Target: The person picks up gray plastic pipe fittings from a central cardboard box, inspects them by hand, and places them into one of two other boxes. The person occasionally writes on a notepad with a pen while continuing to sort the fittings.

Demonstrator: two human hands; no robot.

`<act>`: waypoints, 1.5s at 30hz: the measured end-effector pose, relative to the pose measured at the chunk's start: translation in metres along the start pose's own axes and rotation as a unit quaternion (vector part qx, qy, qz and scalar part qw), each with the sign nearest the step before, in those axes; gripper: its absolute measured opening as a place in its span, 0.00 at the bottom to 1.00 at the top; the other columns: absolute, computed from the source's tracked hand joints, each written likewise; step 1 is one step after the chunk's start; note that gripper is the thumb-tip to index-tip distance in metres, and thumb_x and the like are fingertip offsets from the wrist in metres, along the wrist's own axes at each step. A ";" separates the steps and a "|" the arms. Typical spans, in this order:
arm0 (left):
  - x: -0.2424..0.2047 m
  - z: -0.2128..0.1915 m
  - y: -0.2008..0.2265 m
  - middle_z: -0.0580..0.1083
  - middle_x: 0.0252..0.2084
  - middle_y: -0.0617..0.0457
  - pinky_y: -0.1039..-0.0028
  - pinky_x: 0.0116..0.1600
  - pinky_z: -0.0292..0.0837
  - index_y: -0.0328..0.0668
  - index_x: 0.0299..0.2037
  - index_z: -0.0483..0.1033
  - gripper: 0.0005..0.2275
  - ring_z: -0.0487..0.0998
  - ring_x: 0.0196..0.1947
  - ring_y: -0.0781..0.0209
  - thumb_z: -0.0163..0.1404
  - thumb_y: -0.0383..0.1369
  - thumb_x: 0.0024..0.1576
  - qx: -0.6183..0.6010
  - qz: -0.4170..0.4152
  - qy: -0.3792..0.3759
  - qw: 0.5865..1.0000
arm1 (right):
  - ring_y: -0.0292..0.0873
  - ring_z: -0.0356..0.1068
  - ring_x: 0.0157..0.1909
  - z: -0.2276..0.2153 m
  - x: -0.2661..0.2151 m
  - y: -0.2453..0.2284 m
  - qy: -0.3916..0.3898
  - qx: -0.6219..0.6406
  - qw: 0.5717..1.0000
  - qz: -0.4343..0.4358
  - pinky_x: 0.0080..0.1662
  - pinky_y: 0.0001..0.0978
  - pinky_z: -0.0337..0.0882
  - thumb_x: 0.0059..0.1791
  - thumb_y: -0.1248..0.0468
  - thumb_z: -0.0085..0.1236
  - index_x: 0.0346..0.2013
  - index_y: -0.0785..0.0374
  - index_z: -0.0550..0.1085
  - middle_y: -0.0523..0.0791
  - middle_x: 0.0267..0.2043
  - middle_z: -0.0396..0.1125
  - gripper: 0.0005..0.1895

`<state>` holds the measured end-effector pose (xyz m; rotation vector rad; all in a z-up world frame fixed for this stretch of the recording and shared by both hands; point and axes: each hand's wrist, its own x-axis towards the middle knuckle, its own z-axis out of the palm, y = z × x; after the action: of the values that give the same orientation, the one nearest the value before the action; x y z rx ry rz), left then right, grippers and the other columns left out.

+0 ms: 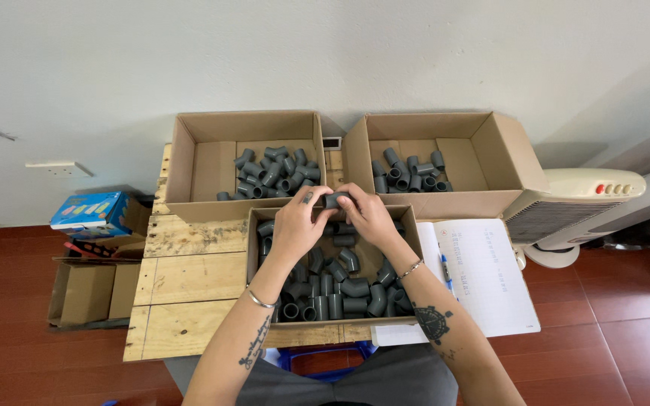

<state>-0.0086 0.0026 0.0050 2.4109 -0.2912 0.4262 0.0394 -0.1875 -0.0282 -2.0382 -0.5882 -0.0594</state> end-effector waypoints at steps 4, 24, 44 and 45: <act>0.001 -0.004 0.005 0.75 0.38 0.60 0.60 0.39 0.80 0.63 0.48 0.72 0.14 0.82 0.37 0.50 0.59 0.45 0.54 -0.005 0.007 0.033 0.999 | 0.47 0.69 0.23 -0.009 -0.001 -0.023 -0.021 0.042 0.999 -0.020 0.35 0.39 0.71 0.59 0.59 0.37 0.57 0.54 0.73 0.46 0.17 0.68 0.17; 0.001 -0.003 0.001 0.69 0.16 0.59 0.72 0.27 0.72 0.52 0.25 0.71 0.19 0.76 0.19 0.57 0.61 0.54 0.52 -0.080 0.002 0.137 0.987 | 0.48 0.75 0.30 -0.001 -0.002 -0.013 -0.052 0.055 0.996 -0.053 0.36 0.40 0.74 0.55 0.65 0.53 0.56 0.61 0.72 0.49 0.36 0.65 0.14; 0.002 -0.003 0.000 0.75 0.48 0.62 0.68 0.32 0.78 0.66 0.63 0.73 0.23 0.79 0.25 0.59 0.57 0.33 0.56 -0.057 0.060 0.076 0.994 | 0.50 0.66 0.28 -0.011 -0.001 -0.012 -0.046 0.042 0.996 -0.059 0.35 0.40 0.68 0.60 0.52 0.39 0.27 0.59 0.69 0.47 0.21 0.65 0.22; 0.002 -0.003 0.001 0.75 0.48 0.63 0.69 0.32 0.78 0.66 0.63 0.73 0.23 0.79 0.25 0.60 0.57 0.31 0.56 -0.058 0.057 0.072 0.994 | 0.48 0.65 0.26 -0.012 -0.001 -0.017 -0.037 0.037 0.997 -0.058 0.34 0.39 0.68 0.60 0.52 0.40 0.26 0.58 0.70 0.46 0.20 0.65 0.22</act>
<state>-0.0082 0.0042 0.0085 2.2446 -0.3805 0.6161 0.0338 -0.1912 -0.0086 -1.9399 -0.7454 -0.0304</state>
